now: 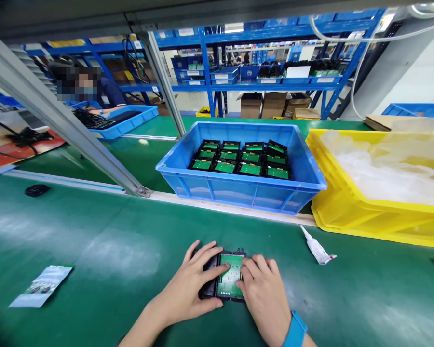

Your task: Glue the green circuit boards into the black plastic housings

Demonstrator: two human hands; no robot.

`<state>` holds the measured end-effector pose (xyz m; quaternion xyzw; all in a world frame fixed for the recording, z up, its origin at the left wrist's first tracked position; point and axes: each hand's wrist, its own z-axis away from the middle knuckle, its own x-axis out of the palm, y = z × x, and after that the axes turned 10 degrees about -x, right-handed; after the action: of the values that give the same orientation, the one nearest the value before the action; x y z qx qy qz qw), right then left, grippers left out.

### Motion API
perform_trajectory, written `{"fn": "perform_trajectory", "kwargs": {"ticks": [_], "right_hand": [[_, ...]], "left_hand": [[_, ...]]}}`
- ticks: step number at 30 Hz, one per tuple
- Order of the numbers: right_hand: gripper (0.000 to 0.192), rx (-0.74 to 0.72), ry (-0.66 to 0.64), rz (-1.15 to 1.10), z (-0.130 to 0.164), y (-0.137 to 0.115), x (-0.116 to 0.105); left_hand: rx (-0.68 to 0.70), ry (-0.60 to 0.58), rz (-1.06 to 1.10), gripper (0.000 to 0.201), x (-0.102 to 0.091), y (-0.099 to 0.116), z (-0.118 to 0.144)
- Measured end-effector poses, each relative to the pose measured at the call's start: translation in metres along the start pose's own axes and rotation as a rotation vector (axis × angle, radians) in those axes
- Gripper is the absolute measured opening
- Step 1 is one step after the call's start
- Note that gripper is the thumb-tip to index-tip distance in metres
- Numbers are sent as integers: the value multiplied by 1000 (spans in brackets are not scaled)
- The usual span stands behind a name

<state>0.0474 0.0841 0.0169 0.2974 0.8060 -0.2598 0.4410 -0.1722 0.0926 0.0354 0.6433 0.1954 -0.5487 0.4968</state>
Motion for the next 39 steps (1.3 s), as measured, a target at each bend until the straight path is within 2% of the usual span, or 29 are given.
{"fn": "perform_trajectory", "kwargs": {"ticks": [4, 10, 14, 19, 27, 33, 39], "right_hand": [[21, -13, -28, 44, -2, 0, 1], [32, -14, -50, 123, -7, -2, 2], [34, -24, -78, 164, -10, -4, 2], [33, -41, -121, 168, -12, -2, 2], [29, -71, -175, 170, -9, -2, 4], [16, -122, -220, 229, -9, -6, 3], [14, -177, -235, 256, -17, -7, 7]], "left_hand": [[-24, 33, 86, 76, 0, 3, -3], [-178, 159, 168, 53, 9, 18, -14], [-219, 223, 183, 54, 16, 22, -18], [-214, 249, 191, 57, 18, 21, -17], [-152, 309, 107, 23, 26, 15, -12], [-143, 221, -30, 25, 17, 19, -10], [-165, 220, -75, 24, 20, 21, -13]]}}
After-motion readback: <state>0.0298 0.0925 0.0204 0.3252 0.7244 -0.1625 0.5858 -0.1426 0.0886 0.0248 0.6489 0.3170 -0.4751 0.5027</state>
